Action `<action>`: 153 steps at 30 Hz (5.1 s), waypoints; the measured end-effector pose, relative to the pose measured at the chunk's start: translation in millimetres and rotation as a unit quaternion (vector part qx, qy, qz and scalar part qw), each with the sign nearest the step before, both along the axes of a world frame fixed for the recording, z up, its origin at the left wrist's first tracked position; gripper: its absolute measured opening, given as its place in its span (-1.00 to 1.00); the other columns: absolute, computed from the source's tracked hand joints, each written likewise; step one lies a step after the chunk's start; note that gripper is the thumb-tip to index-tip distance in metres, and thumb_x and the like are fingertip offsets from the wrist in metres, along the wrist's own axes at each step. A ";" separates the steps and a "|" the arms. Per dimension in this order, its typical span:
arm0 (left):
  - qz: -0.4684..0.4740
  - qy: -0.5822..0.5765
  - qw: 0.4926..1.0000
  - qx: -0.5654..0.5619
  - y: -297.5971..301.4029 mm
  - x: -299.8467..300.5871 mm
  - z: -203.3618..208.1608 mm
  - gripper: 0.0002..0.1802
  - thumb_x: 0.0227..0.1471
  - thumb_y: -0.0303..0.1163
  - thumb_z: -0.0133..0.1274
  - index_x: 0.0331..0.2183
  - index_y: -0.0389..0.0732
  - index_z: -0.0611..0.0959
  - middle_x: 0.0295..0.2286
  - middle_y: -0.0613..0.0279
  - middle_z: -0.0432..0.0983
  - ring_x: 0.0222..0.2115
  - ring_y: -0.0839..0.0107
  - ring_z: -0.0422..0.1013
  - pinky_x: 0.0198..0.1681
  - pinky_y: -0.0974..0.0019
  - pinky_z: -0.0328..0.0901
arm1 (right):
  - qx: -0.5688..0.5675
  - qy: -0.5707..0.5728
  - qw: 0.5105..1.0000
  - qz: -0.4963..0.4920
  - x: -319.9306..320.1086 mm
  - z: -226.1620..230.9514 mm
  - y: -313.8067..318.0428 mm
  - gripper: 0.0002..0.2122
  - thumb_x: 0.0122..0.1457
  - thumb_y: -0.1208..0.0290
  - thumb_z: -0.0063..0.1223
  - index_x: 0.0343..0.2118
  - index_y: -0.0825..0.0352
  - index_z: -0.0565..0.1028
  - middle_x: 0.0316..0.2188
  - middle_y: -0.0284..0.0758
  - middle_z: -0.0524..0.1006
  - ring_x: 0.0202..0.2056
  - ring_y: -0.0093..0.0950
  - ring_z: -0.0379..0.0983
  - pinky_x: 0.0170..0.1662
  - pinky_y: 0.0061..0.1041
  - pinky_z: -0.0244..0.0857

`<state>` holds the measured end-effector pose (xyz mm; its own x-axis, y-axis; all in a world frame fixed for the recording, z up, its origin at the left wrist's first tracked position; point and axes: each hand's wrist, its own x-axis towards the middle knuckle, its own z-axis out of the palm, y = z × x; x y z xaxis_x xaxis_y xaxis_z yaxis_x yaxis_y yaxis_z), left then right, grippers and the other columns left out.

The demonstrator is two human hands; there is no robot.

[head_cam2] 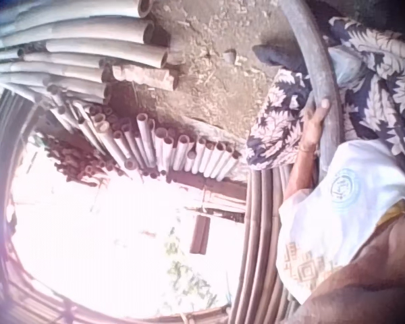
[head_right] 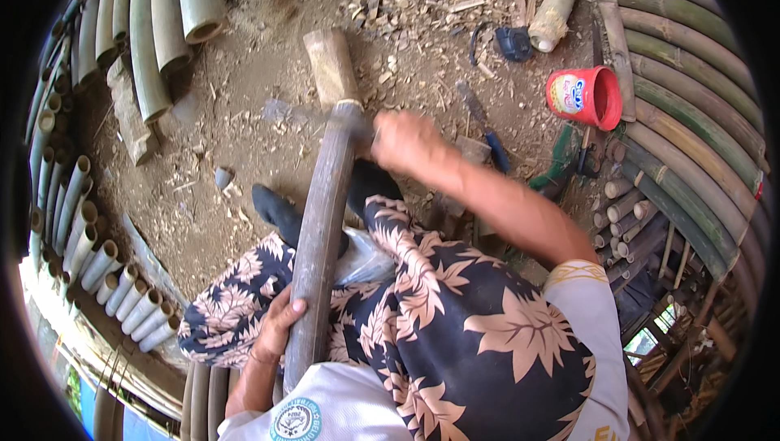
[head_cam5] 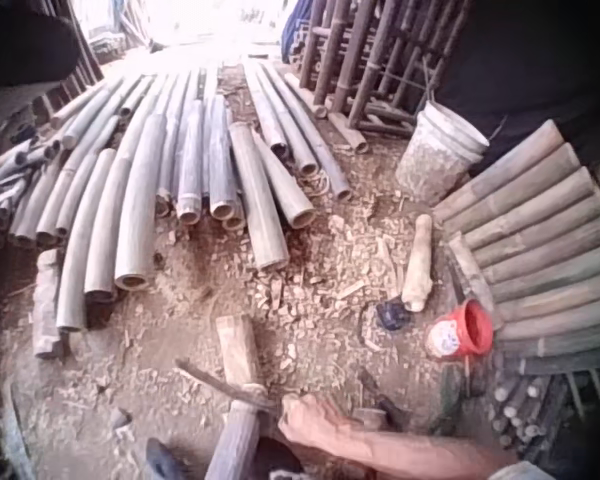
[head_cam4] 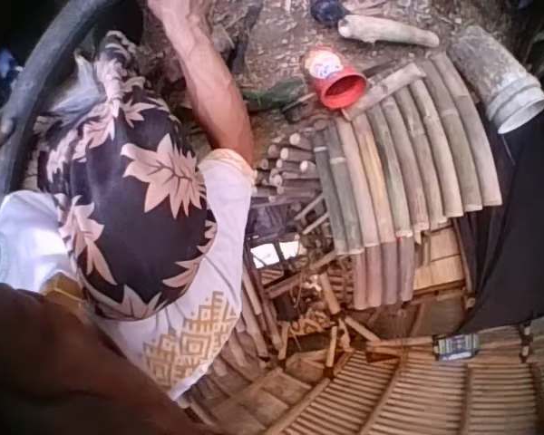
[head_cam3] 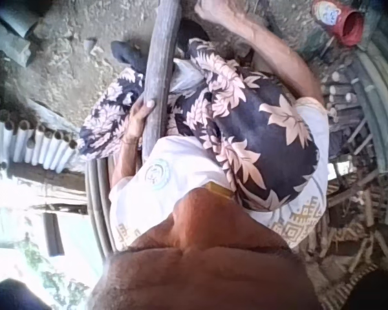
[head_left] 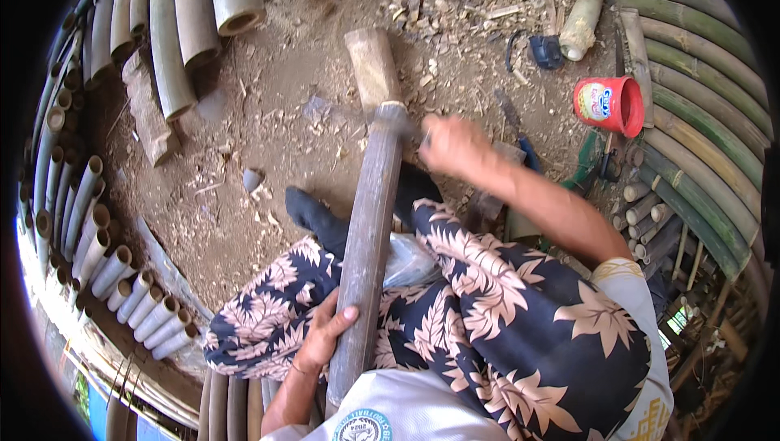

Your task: The person holds a bamboo stalk by hand and uses a knife to shave its surface and cut into its ends, rotating the stalk several times to work on different sides.

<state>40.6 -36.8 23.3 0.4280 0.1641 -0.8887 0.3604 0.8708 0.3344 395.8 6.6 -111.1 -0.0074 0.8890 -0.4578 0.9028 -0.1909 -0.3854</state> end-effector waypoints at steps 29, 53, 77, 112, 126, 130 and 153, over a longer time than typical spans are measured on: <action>0.053 -0.038 0.997 -0.042 -3.3 2.8 -2.8 0.01 -0.02 0.11 0.21 0.22 -0.41 0.24 -0.12 0.02 0.50 -0.16 0.32 0.46 -0.05 0.28 0.38 | -0.107 0.066 0.992 -0.020 -2.8 20.4 2.5 -0.75 0.11 0.27 0.13 -0.39 0.42 0.50 -0.73 -0.30 0.45 -0.72 -0.45 0.38 -0.68 -0.41 0.33; 0.067 -0.003 0.997 -0.036 -3.9 -1.7 -12.0 -0.03 -0.04 0.17 0.17 0.13 -0.45 0.36 -0.19 -0.03 0.53 -0.28 0.27 0.52 -0.20 0.30 0.44 | -0.072 0.047 0.996 0.011 -2.0 21.6 2.2 -0.77 0.02 0.32 0.12 -0.40 0.43 0.54 -0.66 -0.10 0.54 -0.65 -0.27 0.50 -0.52 -0.27 0.49; 0.089 0.005 0.986 -0.138 -9.6 -12.8 -23.4 -0.17 0.06 0.14 0.08 0.06 -0.46 0.46 -0.17 -0.02 0.56 -0.21 0.32 0.51 -0.09 0.29 0.40 | -0.042 0.082 0.995 -0.025 -9.0 1.7 -2.5 -0.70 0.03 0.28 0.18 -0.30 0.44 0.52 -0.73 -0.23 0.47 -0.74 -0.40 0.38 -0.68 -0.35 0.34; 0.194 -0.083 0.948 -0.237 -11.0 -12.6 -20.2 -0.10 0.02 0.26 0.02 0.04 -0.42 0.43 -0.27 -0.14 0.54 -0.41 0.00 0.58 -0.34 0.08 0.51 | 0.253 0.159 0.950 0.090 -29.8 -1.9 -30.4 -0.81 0.07 0.37 0.13 -0.38 0.41 0.49 -0.74 -0.35 0.44 -0.74 -0.53 0.35 -0.73 -0.54 0.26; 0.212 -0.141 0.929 -0.268 -2.2 -3.5 -34.2 -0.04 0.04 0.37 -0.17 0.08 -0.36 0.44 -0.27 -0.16 0.55 -0.37 0.06 0.54 -0.26 0.09 0.48 | -0.029 0.101 0.994 -0.030 -7.2 -25.6 -6.0 -0.76 0.02 0.20 0.20 -0.49 0.26 0.43 -0.74 -0.41 0.39 -0.74 -0.49 0.27 -0.70 -0.43 0.24; 0.223 -0.134 0.925 -0.275 -5.7 -11.3 -30.5 -0.06 0.06 0.35 -0.17 0.10 -0.35 0.43 -0.25 -0.12 0.56 -0.37 0.10 0.55 -0.32 0.14 0.50 | 0.031 0.087 0.996 -0.020 -16.6 -27.0 -18.8 -0.73 0.00 0.20 0.19 -0.51 0.31 0.42 -0.75 -0.38 0.39 -0.71 -0.49 0.30 -0.66 -0.45 0.27; 0.128 0.029 0.981 -0.144 -9.5 2.7 -18.8 -0.07 0.15 0.37 -0.25 -0.03 -0.42 0.52 -0.40 -0.14 0.60 -0.48 0.13 0.57 -0.41 0.22 0.49 | 0.057 0.090 0.994 0.031 -17.3 11.8 -16.0 -0.76 0.01 0.28 0.16 -0.43 0.40 0.51 -0.63 -0.12 0.54 -0.57 -0.13 0.53 -0.51 -0.17 0.41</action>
